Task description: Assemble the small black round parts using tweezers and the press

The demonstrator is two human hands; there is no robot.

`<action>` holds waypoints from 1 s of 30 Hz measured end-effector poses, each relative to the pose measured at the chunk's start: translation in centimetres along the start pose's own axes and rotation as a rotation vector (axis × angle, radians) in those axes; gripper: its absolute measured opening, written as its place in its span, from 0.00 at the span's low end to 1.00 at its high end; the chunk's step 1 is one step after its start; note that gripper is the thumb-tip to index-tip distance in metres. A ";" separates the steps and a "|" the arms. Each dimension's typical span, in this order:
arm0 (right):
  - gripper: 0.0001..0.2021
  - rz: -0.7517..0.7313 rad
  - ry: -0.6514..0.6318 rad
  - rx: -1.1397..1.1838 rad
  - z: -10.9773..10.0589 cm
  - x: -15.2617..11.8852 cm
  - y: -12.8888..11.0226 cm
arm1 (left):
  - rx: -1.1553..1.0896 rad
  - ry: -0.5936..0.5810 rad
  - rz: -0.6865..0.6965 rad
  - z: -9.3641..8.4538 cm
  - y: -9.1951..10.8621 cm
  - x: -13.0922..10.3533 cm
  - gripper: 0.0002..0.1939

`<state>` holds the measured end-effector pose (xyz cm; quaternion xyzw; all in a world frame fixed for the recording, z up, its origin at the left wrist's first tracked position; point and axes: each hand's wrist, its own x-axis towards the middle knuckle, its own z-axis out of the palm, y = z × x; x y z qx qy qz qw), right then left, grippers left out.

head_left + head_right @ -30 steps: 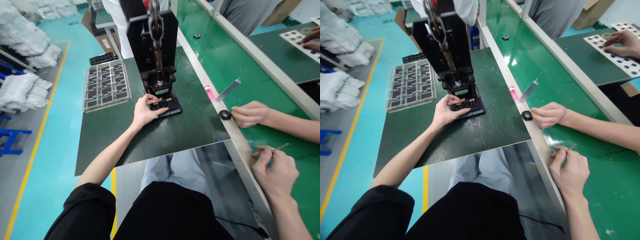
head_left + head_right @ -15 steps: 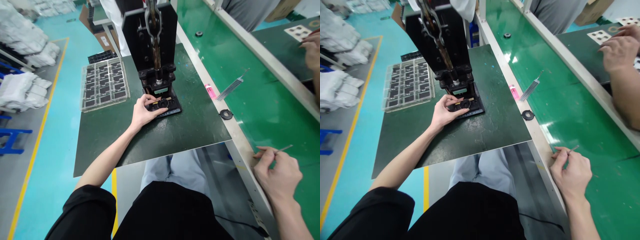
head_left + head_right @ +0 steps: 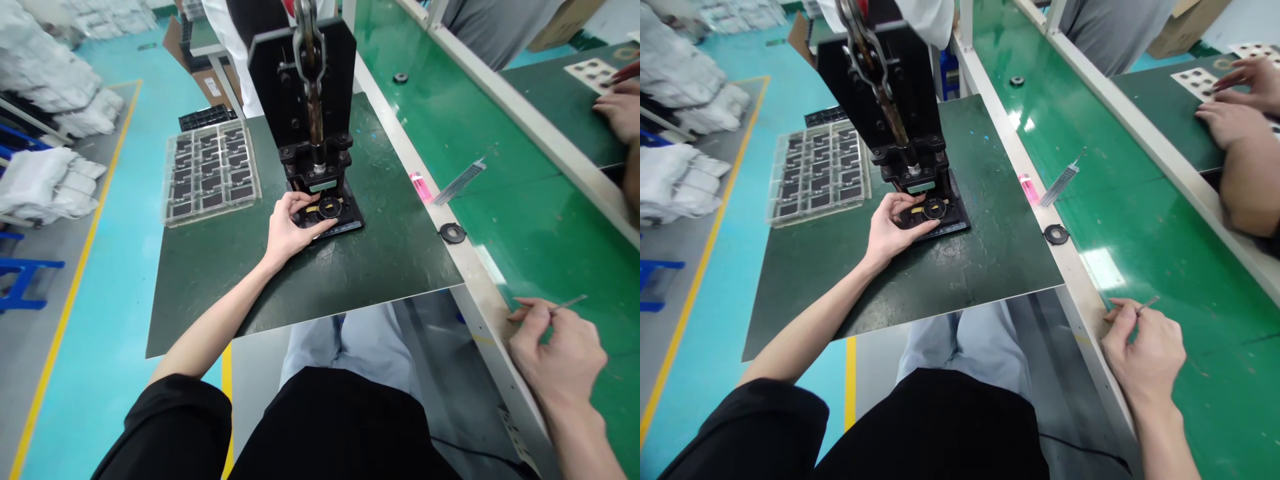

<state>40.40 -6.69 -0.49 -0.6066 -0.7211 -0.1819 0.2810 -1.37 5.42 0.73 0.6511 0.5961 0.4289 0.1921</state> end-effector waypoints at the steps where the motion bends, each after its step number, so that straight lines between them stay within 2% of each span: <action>1: 0.11 -0.011 0.008 -0.004 0.0 0.0 0.0 | -0.010 0.012 -0.010 0.0 0.0 0.0 0.25; 3: 0.11 -0.015 0.013 0.004 -0.1 0.1 -0.1 | -0.042 0.032 -0.041 0.1 0.2 0.0 0.25; 11: 0.12 -0.017 0.012 0.004 -0.2 0.3 -0.4 | 0.099 0.076 -0.024 0.7 1.3 0.5 0.22; 15: 0.13 0.044 -0.016 -0.022 -0.2 0.1 -0.3 | 0.087 0.115 -0.024 0.9 1.6 0.4 0.22; 17: 0.13 0.063 -0.003 -0.028 0.0 0.0 -0.1 | 0.080 0.164 0.028 1.0 1.9 0.1 0.22; 20: 0.12 -0.007 0.114 -0.049 0.3 -0.1 0.4 | 0.080 0.199 0.145 0.9 2.4 -0.9 0.23; 23: 0.11 -0.017 0.200 -0.045 0.2 -0.4 0.0 | -0.016 0.099 0.205 0.5 3.2 -2.4 0.26; 25: 0.10 0.034 0.226 0.003 -0.2 -0.6 -1.5 | -0.152 -0.022 0.221 0.2 4.0 -3.5 0.27; 27: 0.10 0.117 0.203 0.135 -0.7 -0.6 -4.3 | -0.301 -0.145 0.222 0.1 4.8 -4.4 0.28; 30: 0.11 0.311 0.069 0.511 -1.2 0.7 -9.8 | -0.480 -0.307 0.204 0.4 5.4 -5.0 0.27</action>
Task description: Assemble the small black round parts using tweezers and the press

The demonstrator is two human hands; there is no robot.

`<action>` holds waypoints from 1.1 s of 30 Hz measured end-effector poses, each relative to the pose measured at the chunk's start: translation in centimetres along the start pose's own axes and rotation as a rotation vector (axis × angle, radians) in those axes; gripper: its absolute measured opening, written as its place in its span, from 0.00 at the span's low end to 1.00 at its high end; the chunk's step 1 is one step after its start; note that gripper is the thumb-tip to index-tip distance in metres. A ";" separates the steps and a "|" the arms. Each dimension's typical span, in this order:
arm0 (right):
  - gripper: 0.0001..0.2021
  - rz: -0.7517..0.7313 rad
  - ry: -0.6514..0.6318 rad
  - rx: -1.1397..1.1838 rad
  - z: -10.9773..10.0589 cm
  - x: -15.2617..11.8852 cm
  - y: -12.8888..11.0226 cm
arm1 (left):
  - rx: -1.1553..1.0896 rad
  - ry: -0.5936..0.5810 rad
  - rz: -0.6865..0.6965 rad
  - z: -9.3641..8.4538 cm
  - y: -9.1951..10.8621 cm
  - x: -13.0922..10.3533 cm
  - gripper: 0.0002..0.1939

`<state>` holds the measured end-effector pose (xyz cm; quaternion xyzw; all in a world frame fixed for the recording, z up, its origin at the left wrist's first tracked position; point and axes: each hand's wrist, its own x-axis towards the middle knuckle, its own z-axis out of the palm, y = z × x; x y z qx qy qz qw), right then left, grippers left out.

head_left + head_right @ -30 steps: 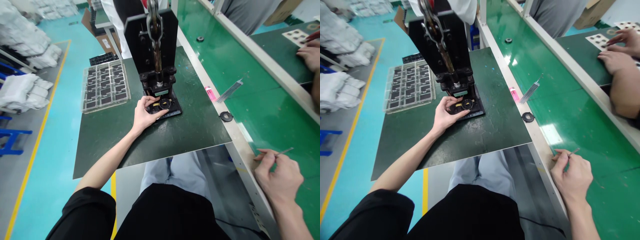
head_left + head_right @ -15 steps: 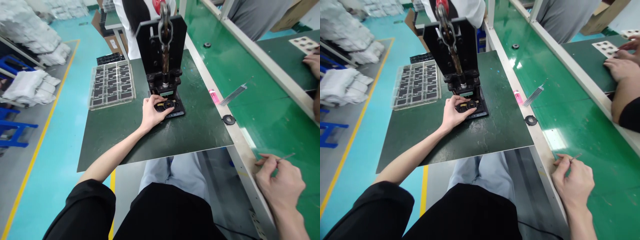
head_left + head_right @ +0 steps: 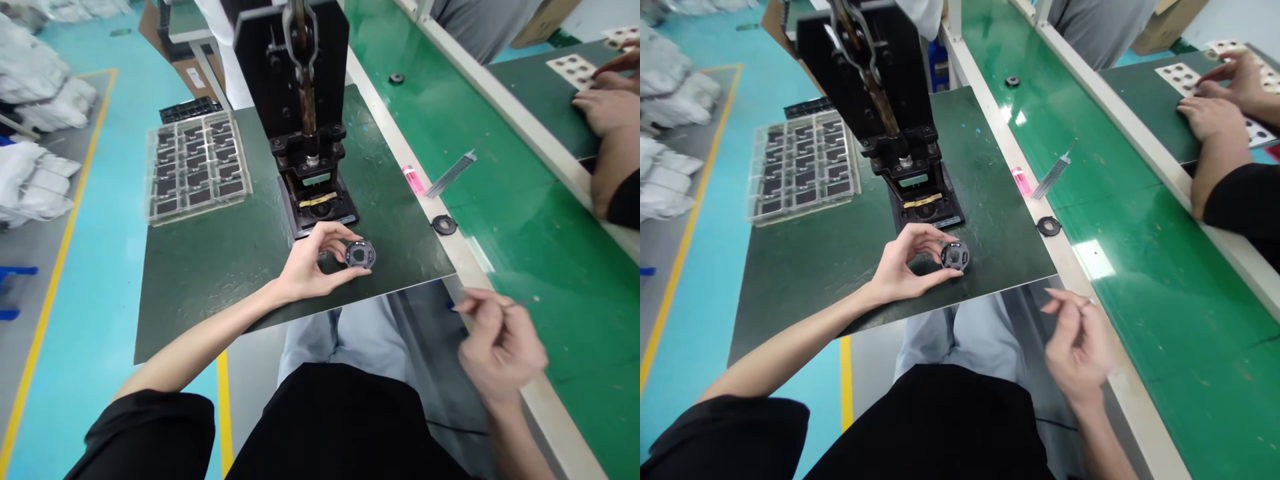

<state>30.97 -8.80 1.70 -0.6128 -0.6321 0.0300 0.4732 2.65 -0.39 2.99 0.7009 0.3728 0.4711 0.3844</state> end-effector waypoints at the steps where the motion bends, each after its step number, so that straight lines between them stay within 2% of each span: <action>1: 0.12 0.054 -0.010 0.117 1.0 0.2 -1.6 | -0.032 -0.041 -0.014 0.2 -0.1 0.0 0.27; 3: 0.14 0.104 0.071 0.288 3.2 1.3 -4.0 | -0.026 -0.115 -0.048 0.3 -0.8 0.0 0.26; 5: 0.15 0.114 0.176 0.395 5.3 2.7 -5.1 | 0.047 -0.186 -0.068 0.2 -1.9 0.0 0.26; 6: 0.16 0.123 0.186 0.446 6.3 3.3 -5.3 | 0.091 -0.213 -0.069 0.1 -2.4 0.0 0.26; 10: 0.19 0.138 0.012 0.539 9.3 4.8 -4.8 | 0.263 -0.263 -0.040 -0.4 -3.5 -0.4 0.26; 13: 0.21 0.157 -0.038 0.487 10.6 4.8 -4.3 | 0.328 -0.276 -0.015 -0.6 -3.6 -0.8 0.25; 19: 0.20 0.267 -0.174 0.583 11.6 4.1 -3.7 | 0.286 -0.279 -0.036 -0.4 -3.6 -0.8 0.25; 33: 0.15 0.055 -0.206 0.313 11.6 3.0 -3.9 | 0.267 -0.282 -0.005 -0.3 -3.8 -1.0 0.23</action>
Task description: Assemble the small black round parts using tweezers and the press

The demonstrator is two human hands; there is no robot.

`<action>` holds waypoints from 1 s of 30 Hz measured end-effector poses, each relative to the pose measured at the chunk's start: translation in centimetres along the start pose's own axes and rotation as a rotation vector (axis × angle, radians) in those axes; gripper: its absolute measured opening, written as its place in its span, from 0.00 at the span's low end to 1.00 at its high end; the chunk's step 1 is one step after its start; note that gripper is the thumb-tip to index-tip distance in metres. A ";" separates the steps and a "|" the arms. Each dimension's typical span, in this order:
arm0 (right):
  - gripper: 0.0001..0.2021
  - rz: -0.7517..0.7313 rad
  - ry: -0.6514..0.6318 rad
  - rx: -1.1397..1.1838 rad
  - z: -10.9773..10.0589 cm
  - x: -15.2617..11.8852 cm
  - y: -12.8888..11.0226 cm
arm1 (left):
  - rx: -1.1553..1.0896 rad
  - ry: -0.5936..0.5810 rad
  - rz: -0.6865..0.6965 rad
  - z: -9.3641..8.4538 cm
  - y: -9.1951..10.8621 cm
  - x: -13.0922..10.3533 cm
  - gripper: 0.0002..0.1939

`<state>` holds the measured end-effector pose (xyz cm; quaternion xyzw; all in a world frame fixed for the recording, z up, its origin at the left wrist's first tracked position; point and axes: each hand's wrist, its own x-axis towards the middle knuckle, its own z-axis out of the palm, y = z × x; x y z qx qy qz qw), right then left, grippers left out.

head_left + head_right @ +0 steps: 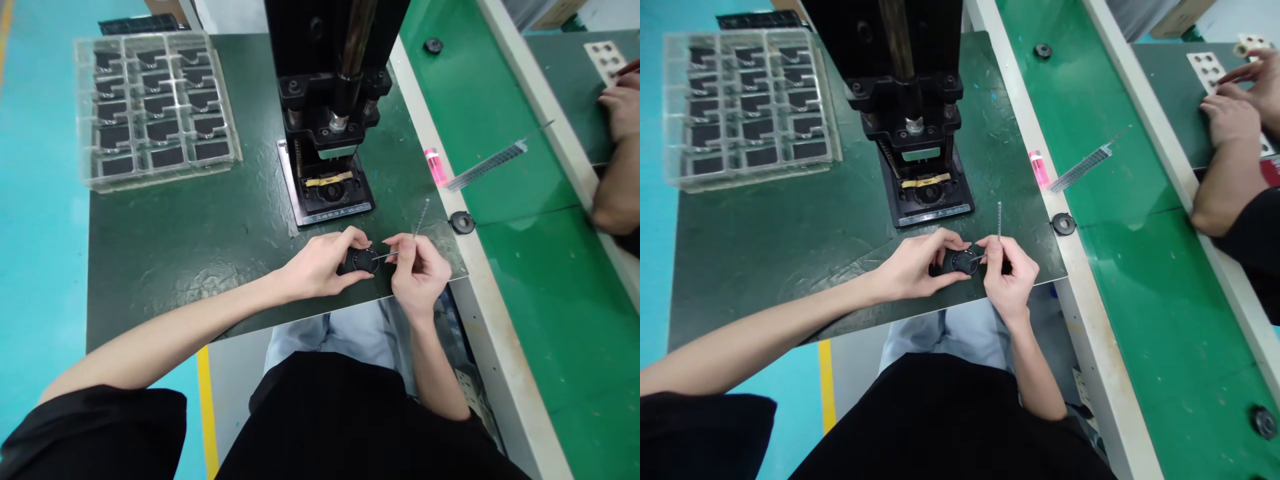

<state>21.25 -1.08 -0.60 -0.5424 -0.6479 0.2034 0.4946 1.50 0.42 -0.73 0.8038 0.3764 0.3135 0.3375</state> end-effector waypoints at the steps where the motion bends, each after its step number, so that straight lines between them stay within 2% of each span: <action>1: 0.15 -0.005 0.017 -0.013 0.0 0.0 0.0 | -0.002 0.006 0.004 0.0 0.0 0.0 0.23; 17: 0.15 -0.019 0.106 -0.054 0.4 0.0 0.0 | -0.002 -0.011 -0.023 0.1 -0.1 0.0 0.24; 23: 0.15 0.005 0.184 0.082 0.3 0.3 -0.3 | -0.008 -0.002 -0.012 0.1 -0.1 0.0 0.24; 27: 0.18 0.074 0.162 0.151 -0.1 0.4 -0.5 | -0.009 -0.004 -0.017 0.1 -0.1 0.0 0.23; 30: 0.19 0.052 0.122 0.154 -0.1 0.4 -0.4 | -0.006 -0.003 -0.012 0.1 -0.1 0.0 0.23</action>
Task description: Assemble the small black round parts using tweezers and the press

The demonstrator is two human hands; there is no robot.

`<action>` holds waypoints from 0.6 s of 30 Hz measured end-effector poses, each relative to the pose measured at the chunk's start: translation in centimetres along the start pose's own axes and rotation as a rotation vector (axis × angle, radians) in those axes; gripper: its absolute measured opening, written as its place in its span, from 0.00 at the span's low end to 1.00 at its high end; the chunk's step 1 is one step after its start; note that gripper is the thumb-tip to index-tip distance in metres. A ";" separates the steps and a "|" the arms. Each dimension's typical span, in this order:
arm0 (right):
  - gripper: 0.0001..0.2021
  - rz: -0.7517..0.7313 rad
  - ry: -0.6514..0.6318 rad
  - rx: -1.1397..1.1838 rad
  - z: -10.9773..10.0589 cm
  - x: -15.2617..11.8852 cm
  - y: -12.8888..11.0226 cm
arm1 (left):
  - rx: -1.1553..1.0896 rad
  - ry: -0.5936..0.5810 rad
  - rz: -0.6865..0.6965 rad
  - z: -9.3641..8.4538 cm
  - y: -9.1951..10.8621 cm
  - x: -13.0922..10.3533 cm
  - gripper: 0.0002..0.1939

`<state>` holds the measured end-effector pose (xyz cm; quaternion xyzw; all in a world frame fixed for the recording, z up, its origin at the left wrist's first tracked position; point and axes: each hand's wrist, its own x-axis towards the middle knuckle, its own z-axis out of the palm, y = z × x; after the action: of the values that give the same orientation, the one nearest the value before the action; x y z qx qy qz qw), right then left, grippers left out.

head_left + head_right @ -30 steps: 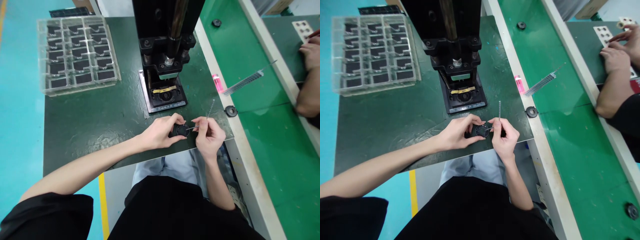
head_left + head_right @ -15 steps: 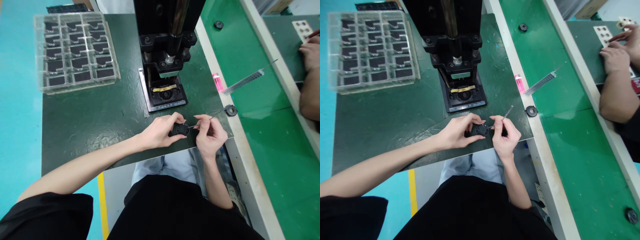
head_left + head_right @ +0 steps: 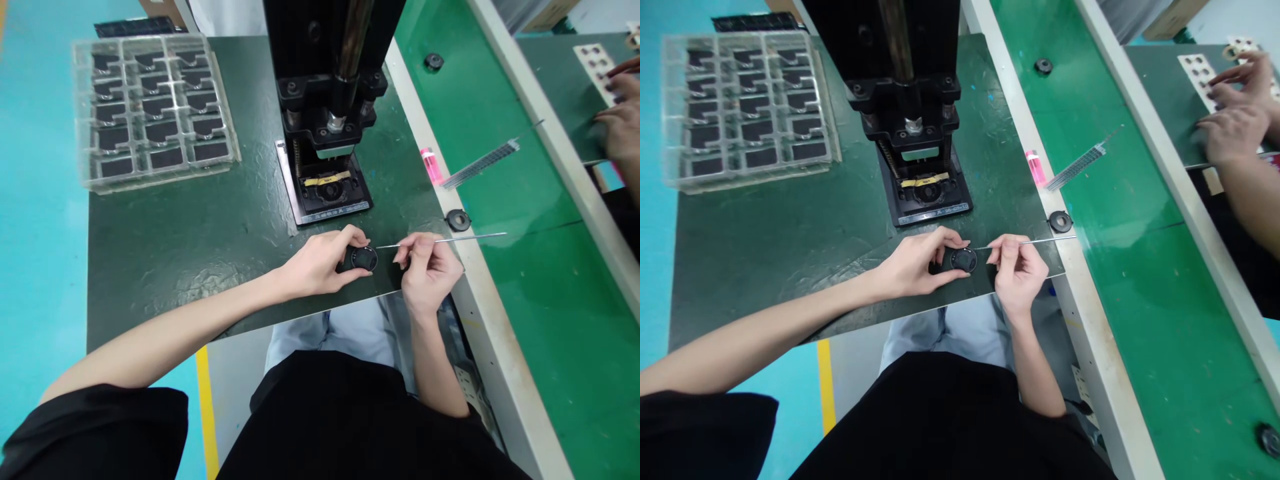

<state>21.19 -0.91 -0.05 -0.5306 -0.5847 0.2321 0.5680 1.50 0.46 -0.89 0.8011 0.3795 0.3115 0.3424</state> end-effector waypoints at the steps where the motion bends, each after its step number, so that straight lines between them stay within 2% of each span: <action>1: 0.20 -0.012 -0.012 -0.015 0.0 0.0 0.1 | -0.001 0.000 0.001 0.0 0.0 0.0 0.23; 8: 0.16 -0.065 -0.120 -0.118 0.1 -0.5 0.6 | -0.012 -0.008 -0.025 0.0 0.0 0.1 0.24; 14: 0.15 -0.138 -0.028 -0.098 0.2 -0.8 0.6 | -0.018 -0.002 -0.021 0.1 0.0 0.1 0.24; 18: 0.16 -0.117 -0.091 -0.115 0.2 -0.7 0.7 | -0.017 -0.005 -0.032 0.1 0.0 0.1 0.24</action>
<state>21.07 -1.23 -1.00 -0.5165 -0.6522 0.1883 0.5219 1.62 0.48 -0.91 0.7928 0.3886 0.3070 0.3551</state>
